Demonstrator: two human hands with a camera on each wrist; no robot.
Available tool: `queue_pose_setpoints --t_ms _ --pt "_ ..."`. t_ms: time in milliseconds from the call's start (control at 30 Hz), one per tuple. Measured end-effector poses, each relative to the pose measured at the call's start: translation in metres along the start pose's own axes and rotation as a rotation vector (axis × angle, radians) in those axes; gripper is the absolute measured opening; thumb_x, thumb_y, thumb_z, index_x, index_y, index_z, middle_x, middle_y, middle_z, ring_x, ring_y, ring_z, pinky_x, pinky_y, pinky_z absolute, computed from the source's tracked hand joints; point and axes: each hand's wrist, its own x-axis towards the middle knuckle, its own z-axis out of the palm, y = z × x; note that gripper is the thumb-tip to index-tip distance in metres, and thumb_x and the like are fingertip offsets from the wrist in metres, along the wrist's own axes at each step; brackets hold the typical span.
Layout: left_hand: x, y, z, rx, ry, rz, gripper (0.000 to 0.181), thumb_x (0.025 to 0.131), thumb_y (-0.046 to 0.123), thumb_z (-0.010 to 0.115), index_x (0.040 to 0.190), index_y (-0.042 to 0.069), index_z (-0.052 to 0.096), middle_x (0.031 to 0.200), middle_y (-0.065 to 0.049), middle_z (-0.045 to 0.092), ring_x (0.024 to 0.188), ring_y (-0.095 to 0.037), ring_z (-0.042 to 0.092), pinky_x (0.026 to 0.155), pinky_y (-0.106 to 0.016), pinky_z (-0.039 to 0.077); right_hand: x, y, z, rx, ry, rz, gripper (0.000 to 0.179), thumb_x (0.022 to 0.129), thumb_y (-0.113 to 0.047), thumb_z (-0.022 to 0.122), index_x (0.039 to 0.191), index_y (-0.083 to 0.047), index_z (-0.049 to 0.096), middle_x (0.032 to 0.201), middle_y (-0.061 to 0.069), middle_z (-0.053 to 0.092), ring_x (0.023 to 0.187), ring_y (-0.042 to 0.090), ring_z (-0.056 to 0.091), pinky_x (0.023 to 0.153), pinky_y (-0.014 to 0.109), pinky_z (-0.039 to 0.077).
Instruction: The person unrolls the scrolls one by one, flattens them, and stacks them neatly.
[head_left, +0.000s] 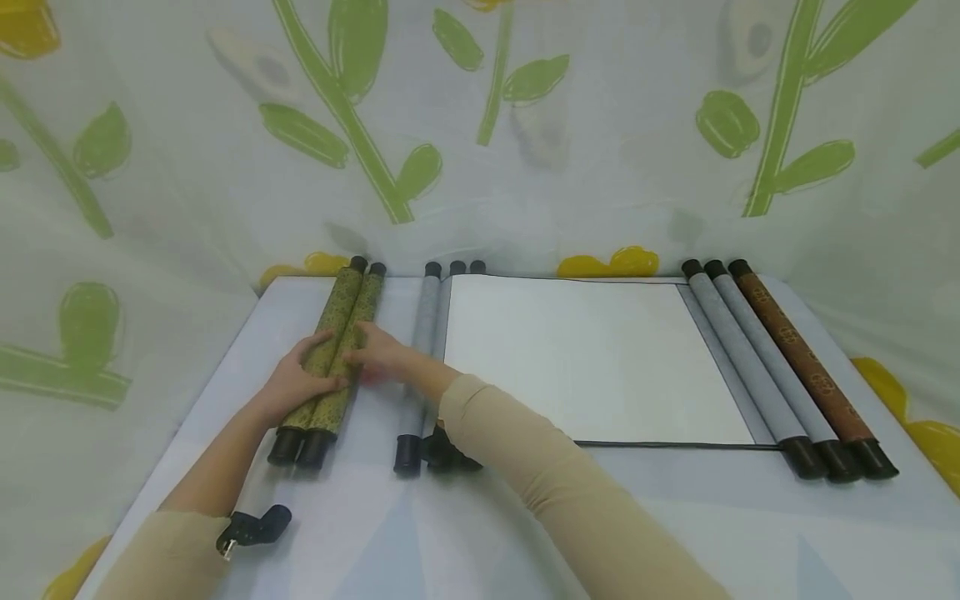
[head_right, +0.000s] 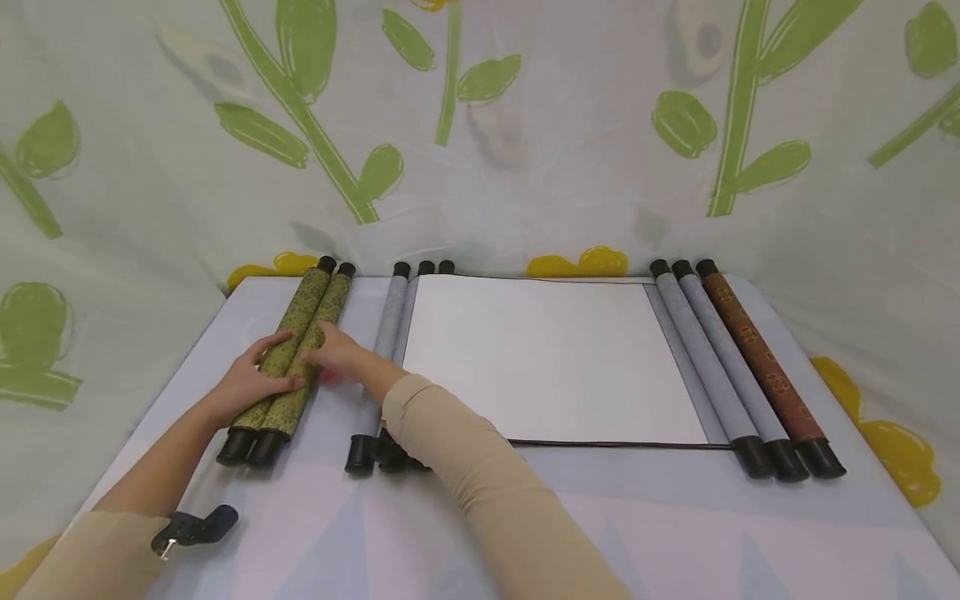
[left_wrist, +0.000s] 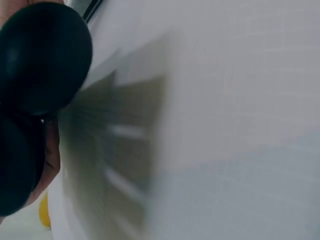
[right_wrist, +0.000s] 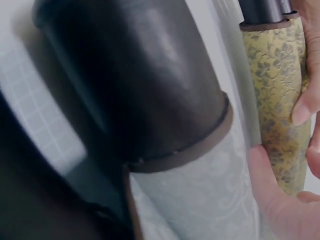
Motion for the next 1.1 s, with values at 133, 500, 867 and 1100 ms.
queue_pose_setpoints --t_ms 133,500,867,1100 --pt "-0.005 0.003 0.004 -0.017 0.004 0.0 0.095 0.079 0.027 0.075 0.152 0.019 0.015 0.155 -0.025 0.008 0.134 -0.05 0.021 0.099 -0.065 0.029 -0.002 0.003 -0.002 0.035 -0.047 -0.022 0.074 0.091 -0.007 0.06 0.152 -0.017 0.018 0.152 0.017 0.027 0.109 0.039 0.057 0.081 0.043 0.053" --pt "-0.024 0.024 0.015 -0.143 -0.002 -0.017 0.088 0.084 0.027 0.069 0.152 0.028 0.013 0.152 -0.028 0.006 0.121 -0.048 0.037 0.082 -0.044 0.046 -0.011 0.004 0.001 -0.022 0.0 -0.159 0.09 0.084 -0.022 0.072 0.153 -0.025 0.013 0.158 0.004 0.014 0.144 0.025 0.016 0.112 0.044 0.023" --pt "-0.031 0.046 0.026 -0.208 -0.017 0.086 0.089 0.082 0.023 0.073 0.152 0.023 0.017 0.157 -0.016 0.003 0.137 -0.045 0.013 0.099 -0.066 0.029 -0.035 0.003 -0.001 -0.096 0.21 -0.227 0.097 0.075 -0.031 0.08 0.151 -0.028 0.021 0.155 0.001 0.025 0.14 0.026 0.026 0.109 0.046 0.029" --pt "-0.032 0.052 0.035 -0.258 0.018 0.112 0.089 0.081 0.02 0.074 0.152 0.021 0.018 0.159 -0.008 0.0 0.141 -0.044 -0.007 0.101 -0.071 0.016 -0.046 0.001 -0.011 -0.002 0.143 -0.278 0.091 0.08 -0.024 0.075 0.152 -0.026 0.019 0.157 0.001 0.017 0.143 0.026 0.019 0.11 0.049 0.025"
